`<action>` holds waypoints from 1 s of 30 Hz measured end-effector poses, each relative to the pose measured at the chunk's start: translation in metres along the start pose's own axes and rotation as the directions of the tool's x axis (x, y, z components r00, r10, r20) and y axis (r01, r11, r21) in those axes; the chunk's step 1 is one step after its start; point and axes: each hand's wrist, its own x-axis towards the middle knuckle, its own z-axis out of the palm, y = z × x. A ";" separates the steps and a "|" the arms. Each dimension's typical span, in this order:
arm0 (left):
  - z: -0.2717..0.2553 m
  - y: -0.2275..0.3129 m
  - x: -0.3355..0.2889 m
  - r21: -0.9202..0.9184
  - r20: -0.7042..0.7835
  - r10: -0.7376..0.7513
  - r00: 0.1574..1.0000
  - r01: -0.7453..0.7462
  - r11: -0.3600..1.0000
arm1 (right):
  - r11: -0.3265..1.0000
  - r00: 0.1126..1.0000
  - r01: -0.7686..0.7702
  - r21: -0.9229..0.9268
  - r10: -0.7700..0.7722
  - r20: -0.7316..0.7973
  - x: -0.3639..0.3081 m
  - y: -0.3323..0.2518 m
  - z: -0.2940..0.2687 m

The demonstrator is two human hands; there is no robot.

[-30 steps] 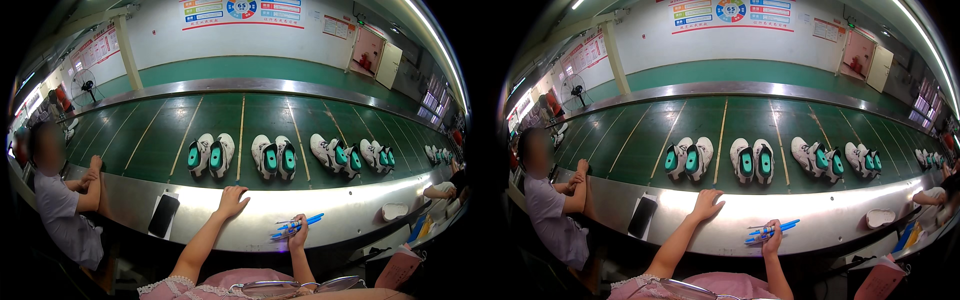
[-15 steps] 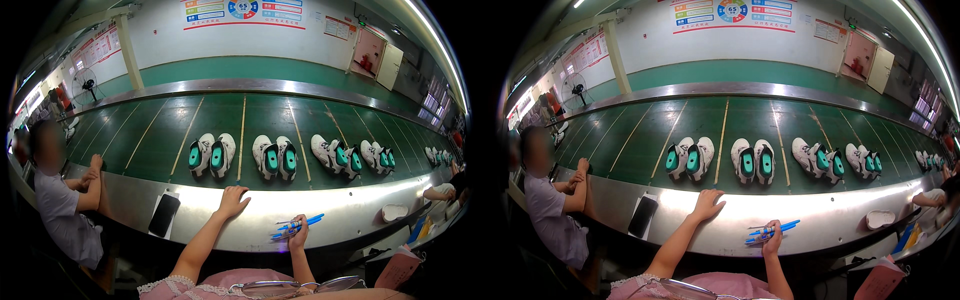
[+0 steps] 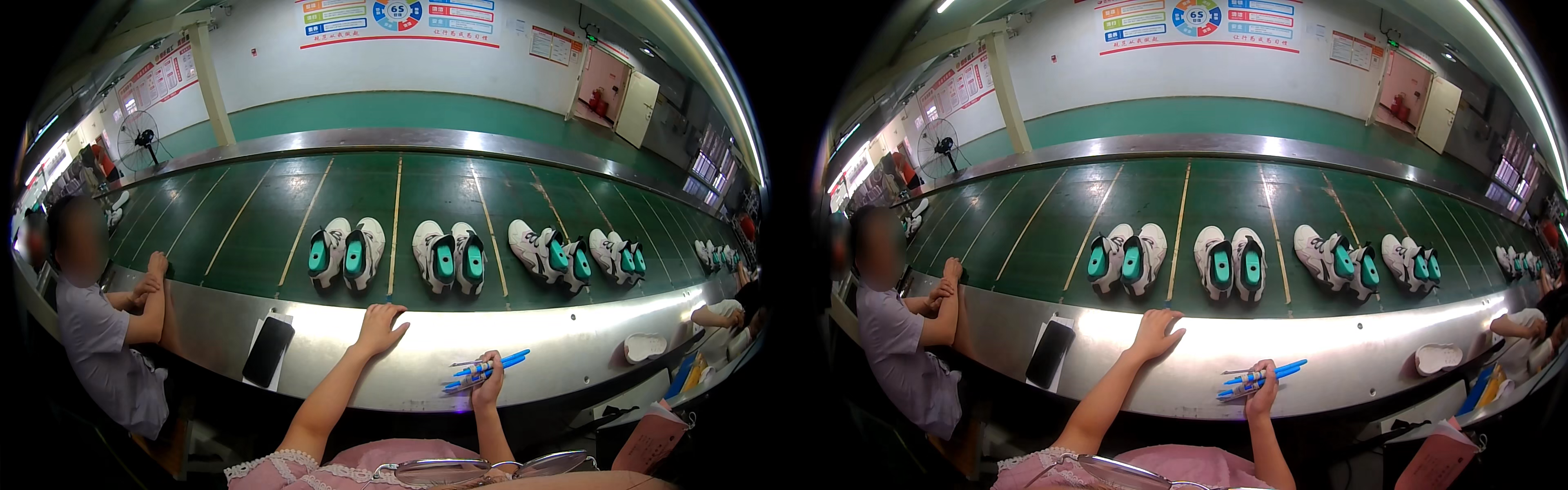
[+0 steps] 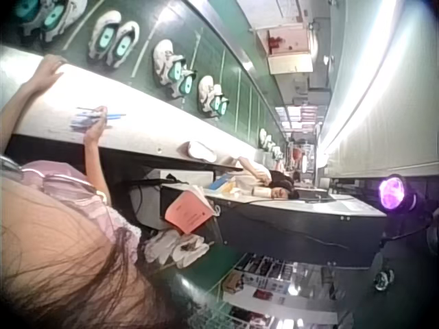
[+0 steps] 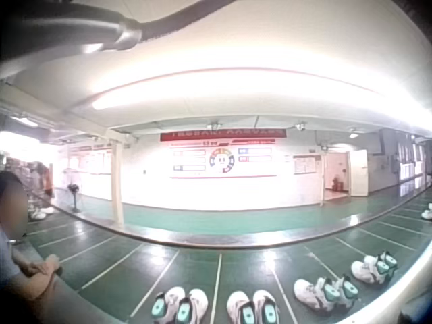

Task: The person repeatedly picks up white sneakers with teal insoles from a conveyor belt, wipes the interior and exterior surfaces with a blue tool, and places them back on the belt. The process is repeated for multiple pairs of shoes throughout the clip.

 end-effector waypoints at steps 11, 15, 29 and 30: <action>-0.001 0.001 0.000 -0.001 -0.001 -0.004 1.000 0.004 1.000 | 1.000 1.000 -0.011 0.001 0.011 -0.011 0.000 0.000 0.000; 0.000 0.000 -0.001 0.012 -0.015 0.007 1.000 -0.007 1.000 | 1.000 1.000 0.004 -0.011 -0.004 0.014 0.001 0.001 -0.003; 0.001 -0.001 -0.001 0.010 -0.018 0.019 1.000 -0.019 1.000 | 1.000 1.000 -0.012 0.020 0.012 0.025 0.000 0.000 -0.003; 0.000 0.000 -0.001 0.013 -0.017 0.019 1.000 -0.019 1.000 | 1.000 1.000 -0.017 0.022 0.016 0.024 0.000 0.000 -0.003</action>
